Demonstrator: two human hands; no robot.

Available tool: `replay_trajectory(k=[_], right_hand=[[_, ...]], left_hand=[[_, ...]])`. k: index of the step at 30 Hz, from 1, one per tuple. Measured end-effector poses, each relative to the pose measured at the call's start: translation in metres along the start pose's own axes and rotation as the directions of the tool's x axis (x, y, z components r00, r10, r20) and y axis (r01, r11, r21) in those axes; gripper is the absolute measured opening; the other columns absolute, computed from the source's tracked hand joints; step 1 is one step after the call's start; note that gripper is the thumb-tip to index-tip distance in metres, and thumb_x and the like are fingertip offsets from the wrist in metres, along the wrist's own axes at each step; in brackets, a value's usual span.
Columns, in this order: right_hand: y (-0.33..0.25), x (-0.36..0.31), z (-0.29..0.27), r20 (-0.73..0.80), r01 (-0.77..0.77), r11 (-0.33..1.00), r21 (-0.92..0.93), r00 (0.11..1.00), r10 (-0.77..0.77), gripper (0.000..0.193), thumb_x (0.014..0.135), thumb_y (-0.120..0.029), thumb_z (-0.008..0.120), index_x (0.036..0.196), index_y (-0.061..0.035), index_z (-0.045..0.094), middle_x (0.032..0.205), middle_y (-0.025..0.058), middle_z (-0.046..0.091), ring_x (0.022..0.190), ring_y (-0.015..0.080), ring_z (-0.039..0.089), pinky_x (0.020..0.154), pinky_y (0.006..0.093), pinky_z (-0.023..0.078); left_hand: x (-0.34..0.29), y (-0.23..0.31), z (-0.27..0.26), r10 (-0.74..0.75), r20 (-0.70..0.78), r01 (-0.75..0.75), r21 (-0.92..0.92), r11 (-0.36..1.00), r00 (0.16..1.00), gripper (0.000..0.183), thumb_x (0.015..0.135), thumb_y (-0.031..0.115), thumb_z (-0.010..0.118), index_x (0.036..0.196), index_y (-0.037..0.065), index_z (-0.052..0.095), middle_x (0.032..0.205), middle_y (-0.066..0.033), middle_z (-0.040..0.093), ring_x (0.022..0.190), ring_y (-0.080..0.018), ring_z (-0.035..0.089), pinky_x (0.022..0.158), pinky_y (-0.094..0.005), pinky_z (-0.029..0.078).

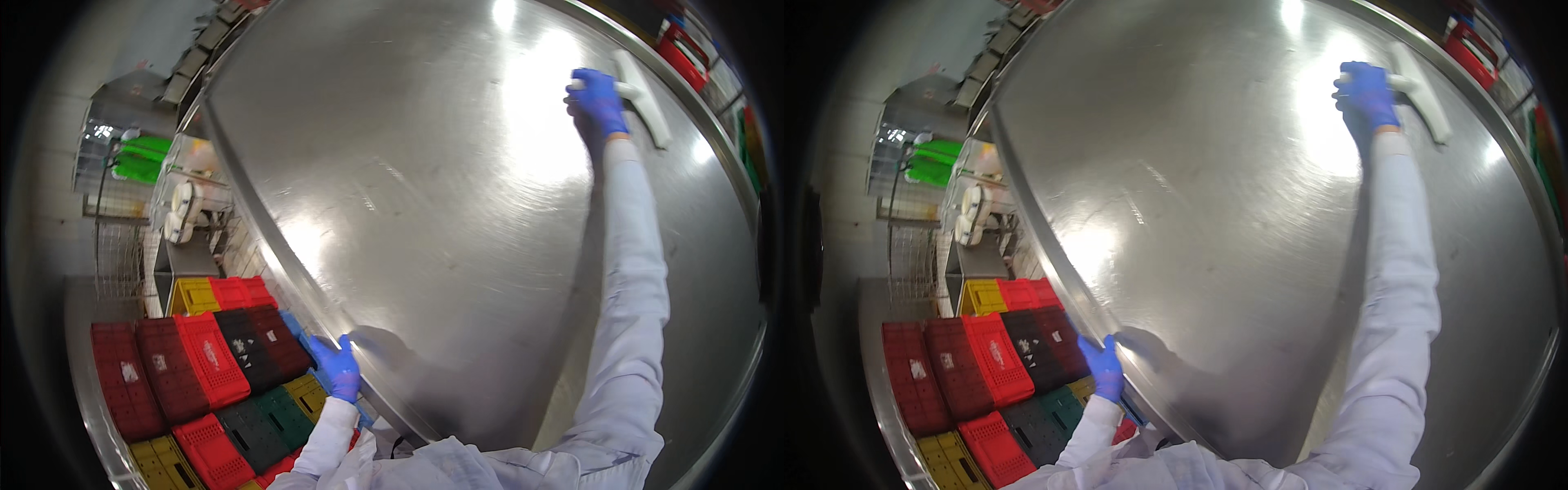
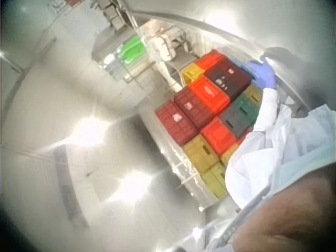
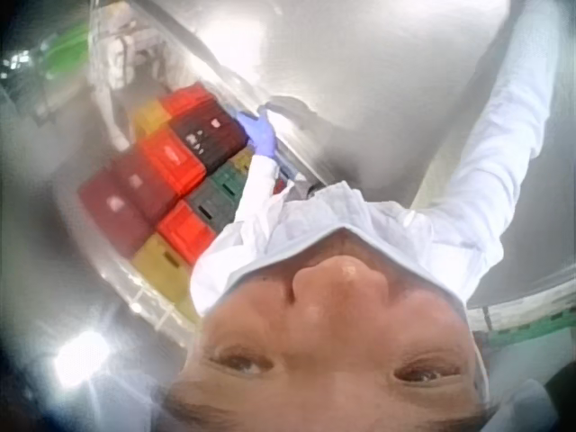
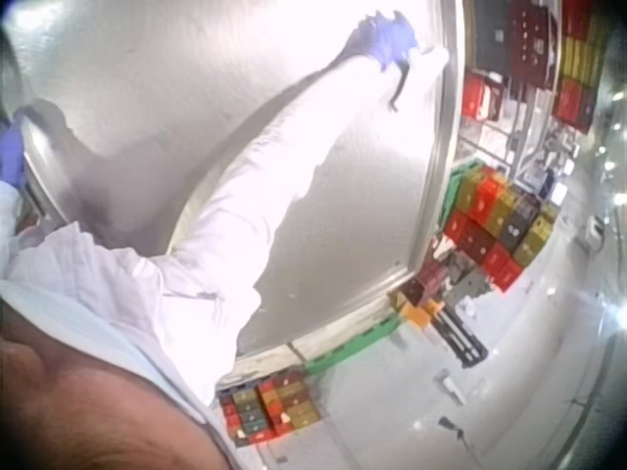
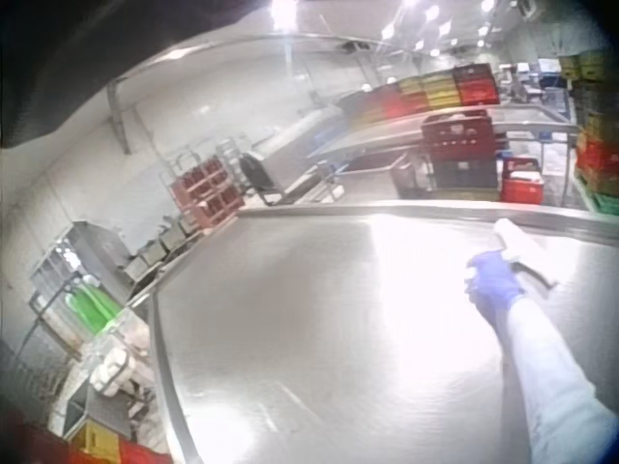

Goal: The person stacks red plastic crates, moves a metal bin, and handles buckets and a yellow crate. They then wipe a large stainless steel table with a squeegee and cloth, and finally stack assorted crates on a pallet.

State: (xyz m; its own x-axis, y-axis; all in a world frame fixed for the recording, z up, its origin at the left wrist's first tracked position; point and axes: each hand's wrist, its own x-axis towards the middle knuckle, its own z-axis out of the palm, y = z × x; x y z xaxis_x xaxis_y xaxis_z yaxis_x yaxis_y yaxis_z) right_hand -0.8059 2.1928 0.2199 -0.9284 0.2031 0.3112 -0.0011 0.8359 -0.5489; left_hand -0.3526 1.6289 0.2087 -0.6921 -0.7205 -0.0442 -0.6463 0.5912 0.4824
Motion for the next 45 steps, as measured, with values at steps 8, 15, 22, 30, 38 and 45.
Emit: replay_trajectory(k=[8, 15, 22, 30, 38, 45], right_hand=[[-0.392, -0.169, 0.189, 0.155, 0.587, 0.76, 0.278, 0.754, -0.639, 0.009, 0.07, -0.02, 0.061, 0.075, -0.0186, 0.068, 0.076, 0.0046, 0.065, 0.079, 0.0231, 0.06, 0.078, 0.0361, 0.041], [-0.619, -0.303, 0.188, 0.427, 0.357, 0.742, 0.568, 0.643, -0.636, 0.016, 0.069, -0.021, 0.071, 0.084, -0.0175, 0.069, 0.082, 0.0058, 0.065, 0.089, 0.0246, 0.059, 0.083, 0.0364, 0.043], [-0.551, -0.219, 0.09, 0.116, 0.0, 0.584, 0.812, 0.98, -0.16, 0.006, 0.08, -0.009, 0.063, 0.085, -0.0049, 0.063, 0.077, -0.0011, 0.059, 0.072, 0.0078, 0.051, 0.067, 0.0266, 0.044], [-0.357, -0.354, -0.073, -0.486, -0.412, 0.9, -0.142, 0.821, 0.299, 0.031, 0.08, -0.032, 0.067, 0.075, -0.0026, 0.062, 0.057, 0.0072, 0.053, 0.053, 0.0137, 0.046, 0.054, 0.0325, 0.04], [-0.415, -0.28, 0.084, -0.003, -0.535, 0.843, -0.055, 0.845, 0.535, 0.048, 0.076, -0.04, 0.068, 0.106, -0.0019, 0.064, 0.103, 0.0159, 0.066, 0.095, 0.0262, 0.063, 0.081, 0.0336, 0.048], [-0.722, -0.151, 0.351, 0.232, 0.049, 0.927, 0.372, 0.962, -0.144, 0.034, 0.069, -0.043, 0.073, 0.086, -0.0136, 0.068, 0.072, 0.0075, 0.066, 0.068, 0.0227, 0.063, 0.065, 0.0351, 0.049]], left_hand=[[0.0, -0.009, 0.001, 0.063, 0.003, -0.061, -0.158, 0.986, 0.998, 0.083, 0.081, 0.023, 0.062, 0.135, -0.014, 0.012, 0.141, -0.0303, 0.019, 0.134, -0.037, 0.018, 0.111, -0.0397, 0.014], [0.019, -0.035, 0.031, -0.023, 0.27, 0.249, -0.848, 0.467, 0.963, 0.074, 0.084, 0.025, 0.061, 0.135, -0.009, 0.019, 0.139, -0.024, 0.025, 0.128, -0.0336, 0.027, 0.109, -0.0374, 0.019], [0.12, -0.111, -0.058, 0.432, 0.272, -0.195, -0.607, 0.771, 0.86, 0.052, 0.087, 0.029, 0.059, 0.125, -0.002, 0.041, 0.119, -0.0201, 0.046, 0.112, -0.0329, 0.043, 0.098, -0.0398, 0.034], [0.26, -0.468, -0.114, -0.209, 0.515, 0.333, -0.16, 0.929, 0.831, 0.041, 0.089, 0.036, 0.05, 0.099, -0.002, 0.06, 0.096, -0.0167, 0.063, 0.086, -0.0262, 0.059, 0.077, -0.0376, 0.045], [0.276, -0.577, -0.094, -0.071, 0.841, -0.658, 0.469, 0.589, 0.536, 0.03, 0.089, 0.023, 0.043, 0.11, 0.013, 0.061, 0.096, -0.0168, 0.064, 0.088, -0.033, 0.062, 0.076, -0.0455, 0.046], [0.382, -0.476, -0.055, 0.059, 0.78, -0.014, -0.065, 0.998, 0.623, 0.026, 0.086, 0.022, 0.049, 0.099, 0.002, 0.058, 0.085, -0.0134, 0.062, 0.076, -0.0262, 0.059, 0.065, -0.0387, 0.045]])
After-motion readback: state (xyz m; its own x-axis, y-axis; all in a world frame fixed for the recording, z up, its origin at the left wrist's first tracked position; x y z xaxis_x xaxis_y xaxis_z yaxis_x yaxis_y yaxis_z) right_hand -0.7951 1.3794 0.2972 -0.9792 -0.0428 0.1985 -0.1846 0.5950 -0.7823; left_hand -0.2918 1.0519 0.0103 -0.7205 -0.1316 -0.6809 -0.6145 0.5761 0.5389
